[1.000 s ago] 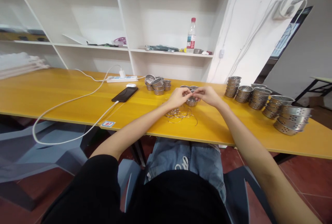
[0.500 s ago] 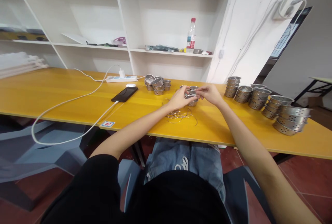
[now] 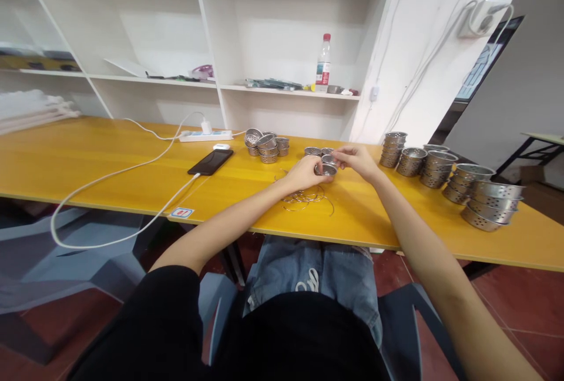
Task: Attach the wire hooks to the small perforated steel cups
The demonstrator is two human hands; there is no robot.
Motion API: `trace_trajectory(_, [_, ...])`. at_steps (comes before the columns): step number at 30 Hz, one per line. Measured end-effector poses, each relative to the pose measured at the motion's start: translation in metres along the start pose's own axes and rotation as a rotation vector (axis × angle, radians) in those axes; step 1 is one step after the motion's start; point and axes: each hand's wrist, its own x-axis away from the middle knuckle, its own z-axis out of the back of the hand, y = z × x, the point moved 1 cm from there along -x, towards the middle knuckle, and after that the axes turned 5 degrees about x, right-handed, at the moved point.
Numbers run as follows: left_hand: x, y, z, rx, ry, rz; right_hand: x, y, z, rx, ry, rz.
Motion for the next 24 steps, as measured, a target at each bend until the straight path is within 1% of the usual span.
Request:
trace_trajectory(4, [0.0008,0.004,0.0022,0.014,0.005,-0.001,-0.0015,0.0036,-0.0031,-0.024,-0.005,-0.039])
trace_trajectory(9, [-0.0004,0.0056,-0.0015,0.041,-0.044,-0.043,-0.0022,0.0089,-0.0043,-0.07,0.005,-0.119])
trace_trajectory(11, [-0.0012,0.0056,-0.0015,0.074,-0.046,-0.054,-0.0011,0.008,-0.0044,-0.115,-0.019,-0.151])
trace_trajectory(14, [-0.0022,0.0052,0.0001,0.111,-0.073,-0.067,0.0005,0.0041,-0.0048,-0.185,-0.097,-0.209])
trace_trajectory(16, [-0.0028,0.0042,0.001,0.127,-0.109,-0.049,0.001,0.0018,-0.0053,-0.207,-0.147,-0.246])
trace_trajectory(18, [-0.0029,0.0024,0.0012,0.15,-0.132,-0.013,0.0011,0.001,-0.0058,-0.214,-0.168,-0.276])
trace_trajectory(24, [-0.0017,-0.0041,-0.0023,0.247,-0.114,0.045,0.0002,0.0072,-0.0061,-0.214,-0.162,-0.319])
